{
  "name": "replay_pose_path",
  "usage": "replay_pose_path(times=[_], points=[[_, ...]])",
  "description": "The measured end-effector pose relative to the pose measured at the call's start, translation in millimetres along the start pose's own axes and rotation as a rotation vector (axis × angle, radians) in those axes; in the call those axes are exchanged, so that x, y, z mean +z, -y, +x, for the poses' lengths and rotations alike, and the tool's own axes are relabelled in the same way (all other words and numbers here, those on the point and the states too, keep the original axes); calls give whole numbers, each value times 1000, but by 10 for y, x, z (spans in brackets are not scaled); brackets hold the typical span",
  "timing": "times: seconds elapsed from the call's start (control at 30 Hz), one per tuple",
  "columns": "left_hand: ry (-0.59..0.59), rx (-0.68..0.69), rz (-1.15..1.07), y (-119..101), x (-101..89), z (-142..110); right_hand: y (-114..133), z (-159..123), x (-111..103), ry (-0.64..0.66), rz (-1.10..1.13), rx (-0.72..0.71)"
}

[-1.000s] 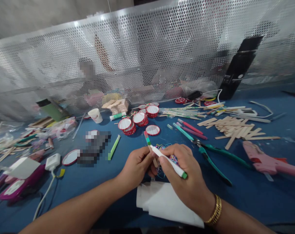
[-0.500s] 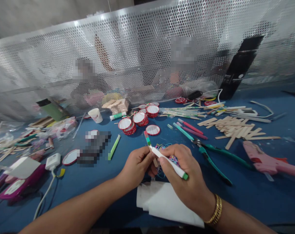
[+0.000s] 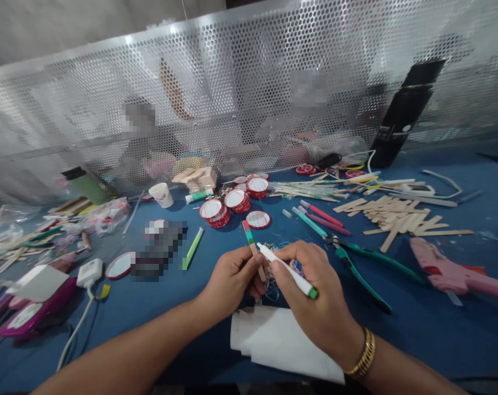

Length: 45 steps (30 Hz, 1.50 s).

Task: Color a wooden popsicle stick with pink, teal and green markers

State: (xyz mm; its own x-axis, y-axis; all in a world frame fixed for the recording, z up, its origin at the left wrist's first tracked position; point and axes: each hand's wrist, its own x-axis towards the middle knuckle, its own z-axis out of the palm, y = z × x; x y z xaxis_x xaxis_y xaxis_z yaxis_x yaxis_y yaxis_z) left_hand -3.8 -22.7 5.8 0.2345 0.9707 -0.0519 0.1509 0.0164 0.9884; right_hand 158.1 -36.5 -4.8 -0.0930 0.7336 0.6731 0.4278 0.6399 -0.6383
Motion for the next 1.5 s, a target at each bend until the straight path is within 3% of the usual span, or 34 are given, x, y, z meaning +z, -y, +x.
replay_pose_path(times=[1.5], points=[[11, 33, 22, 14, -11, -7, 15, -16, 6, 26, 23, -41]])
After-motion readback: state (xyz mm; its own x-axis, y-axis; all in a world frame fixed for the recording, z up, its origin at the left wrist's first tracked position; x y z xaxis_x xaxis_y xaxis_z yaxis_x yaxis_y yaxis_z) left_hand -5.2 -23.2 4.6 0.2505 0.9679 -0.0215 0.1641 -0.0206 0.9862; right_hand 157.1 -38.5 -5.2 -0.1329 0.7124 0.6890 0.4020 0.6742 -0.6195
